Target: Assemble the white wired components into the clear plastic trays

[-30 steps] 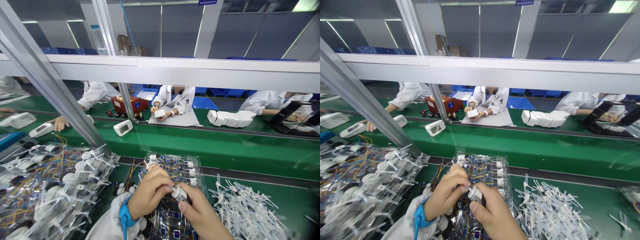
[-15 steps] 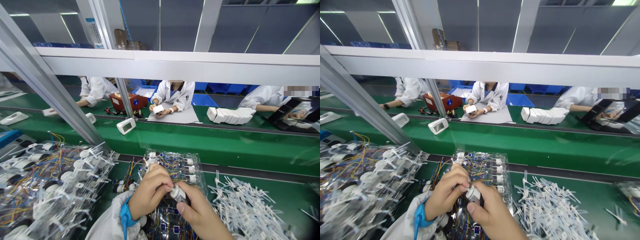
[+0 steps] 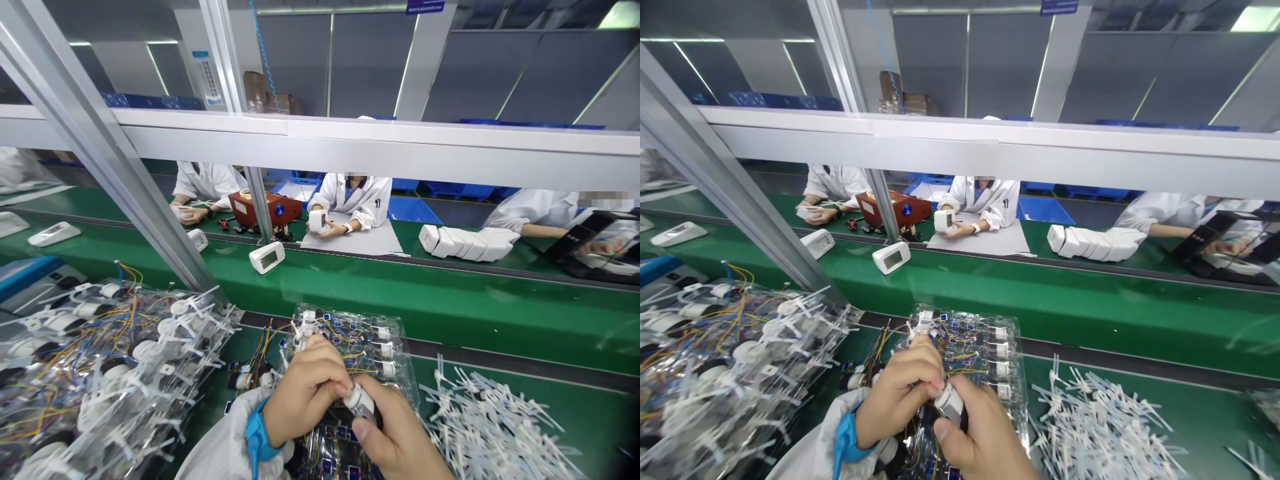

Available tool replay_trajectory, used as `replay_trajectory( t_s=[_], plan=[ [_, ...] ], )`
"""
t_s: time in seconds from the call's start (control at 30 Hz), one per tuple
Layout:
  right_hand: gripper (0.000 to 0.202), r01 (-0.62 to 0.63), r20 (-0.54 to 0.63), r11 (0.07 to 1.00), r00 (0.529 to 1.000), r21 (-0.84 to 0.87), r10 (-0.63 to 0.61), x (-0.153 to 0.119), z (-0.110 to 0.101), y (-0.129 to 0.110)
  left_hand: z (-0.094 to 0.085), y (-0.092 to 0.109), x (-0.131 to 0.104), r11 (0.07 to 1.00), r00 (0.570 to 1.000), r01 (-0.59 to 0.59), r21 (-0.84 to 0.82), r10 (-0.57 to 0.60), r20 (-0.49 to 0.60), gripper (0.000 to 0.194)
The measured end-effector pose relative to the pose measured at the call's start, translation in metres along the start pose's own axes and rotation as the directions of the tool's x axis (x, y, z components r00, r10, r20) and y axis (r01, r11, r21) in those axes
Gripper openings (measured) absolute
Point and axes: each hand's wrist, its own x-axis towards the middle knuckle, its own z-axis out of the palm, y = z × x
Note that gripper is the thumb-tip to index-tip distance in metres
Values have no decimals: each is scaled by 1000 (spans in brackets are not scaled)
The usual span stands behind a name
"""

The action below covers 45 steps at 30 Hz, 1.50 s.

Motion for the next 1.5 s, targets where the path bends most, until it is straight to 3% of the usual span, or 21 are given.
replay_trajectory(
  t_s=[0.37,0.53,0.67,1.17,1.3,1.5],
  plan=[
    [59,11,-5,996,1000,-91,-12,-2,-1,-4,-1,7,2,999,1000,-31,32,32,-2,25],
    [68,-10,-28,1000,1000,-15,9,-2,-8,-7,-3,8,2,991,999,-39,128,35,32,24],
    [64,-34,-38,999,999,7,34,-2,-12,-7,-6,8,3,985,998,-39,165,29,61,24],
    [62,-11,-51,999,999,-34,9,-4,-5,-1,-2,8,3,989,998,-55,138,52,25,24],
    [63,39,20,997,999,-66,-38,2,-6,4,-2,6,3,989,999,-40,142,37,26,27],
    [56,-18,-13,999,1000,-33,17,1,-7,7,-6,6,4,984,996,17,178,-32,83,28]
  ],
)
